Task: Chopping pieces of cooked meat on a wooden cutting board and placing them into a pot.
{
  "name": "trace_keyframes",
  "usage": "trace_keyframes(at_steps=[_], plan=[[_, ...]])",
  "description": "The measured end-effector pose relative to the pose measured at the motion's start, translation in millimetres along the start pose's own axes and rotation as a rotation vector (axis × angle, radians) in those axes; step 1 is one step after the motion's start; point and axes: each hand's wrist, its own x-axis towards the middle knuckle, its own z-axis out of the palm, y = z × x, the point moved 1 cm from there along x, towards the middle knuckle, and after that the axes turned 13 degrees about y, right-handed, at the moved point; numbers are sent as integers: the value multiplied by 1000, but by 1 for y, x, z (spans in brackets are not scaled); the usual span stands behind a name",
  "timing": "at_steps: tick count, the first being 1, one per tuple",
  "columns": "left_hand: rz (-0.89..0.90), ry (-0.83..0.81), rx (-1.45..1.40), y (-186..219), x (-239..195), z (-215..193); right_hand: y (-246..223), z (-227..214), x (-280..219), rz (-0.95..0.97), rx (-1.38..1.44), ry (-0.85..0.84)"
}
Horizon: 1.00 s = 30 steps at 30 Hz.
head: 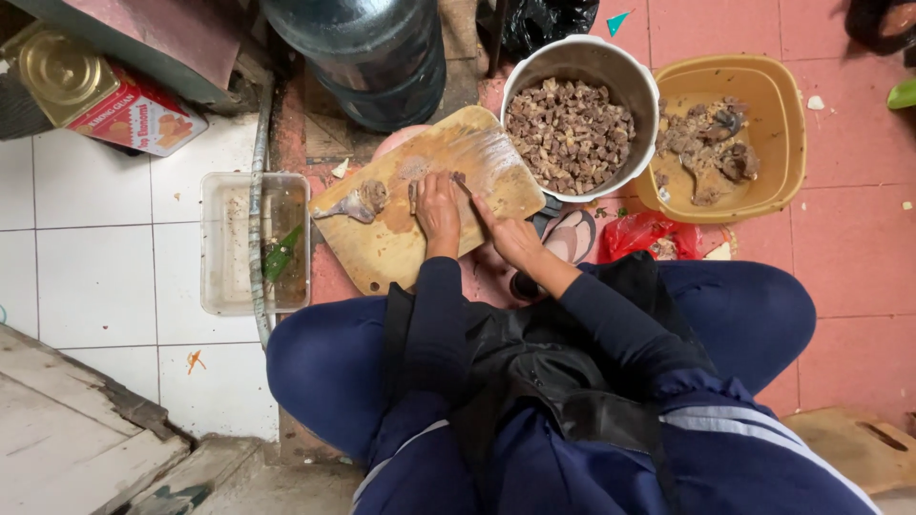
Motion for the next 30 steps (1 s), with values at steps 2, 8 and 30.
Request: trace_keyframes(at_steps=[2,8,30], plan=[[6,10,-31,3,-2,-9,-3,-6,-5,42,48,15],[-14,18,-134,4,-7,-27,2,-19,-13,88,132,99],[-51,3,-131,-4,-5,-32,-8,3,-15,44,87,83]])
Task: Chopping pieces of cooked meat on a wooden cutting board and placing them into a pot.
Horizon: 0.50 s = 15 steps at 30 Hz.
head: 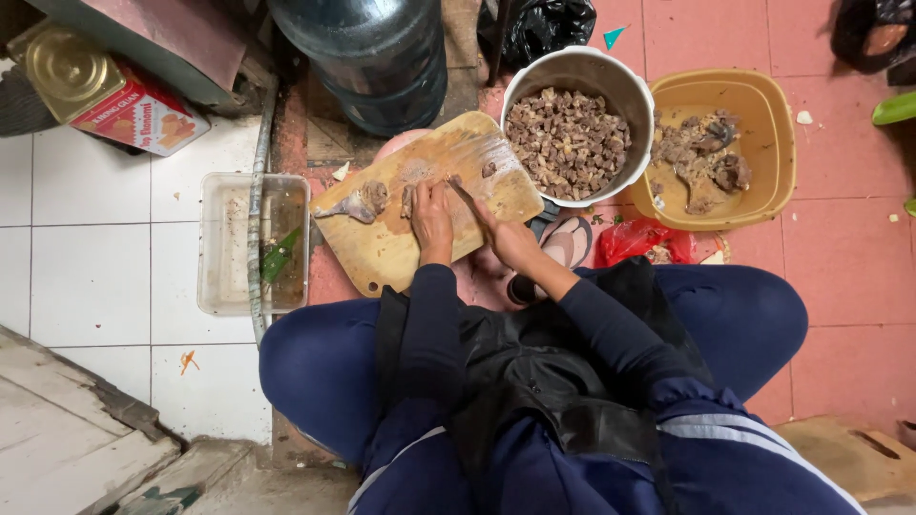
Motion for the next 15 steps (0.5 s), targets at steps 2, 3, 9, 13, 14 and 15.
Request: trace_keyframes(at_steps=[2,3,9,13,14,15], plan=[[-22,-18,-28,2,0,-1,2,-16,6,19,70,22],[-45,-38,-56,2,-2,-3,2,-22,8,40,140,42],[-47,-6,-31,-11,-12,9,-11,-9,-9,-150,-163,21],[-41,5,-23,-22,-19,22,-10,7,10,-169,-196,8],[-47,10,-13,-24,-22,26,-15,4,17,-160,-118,-4],[-53,15,-4,-25,-25,30,-21,1,24,-150,-41,-15]])
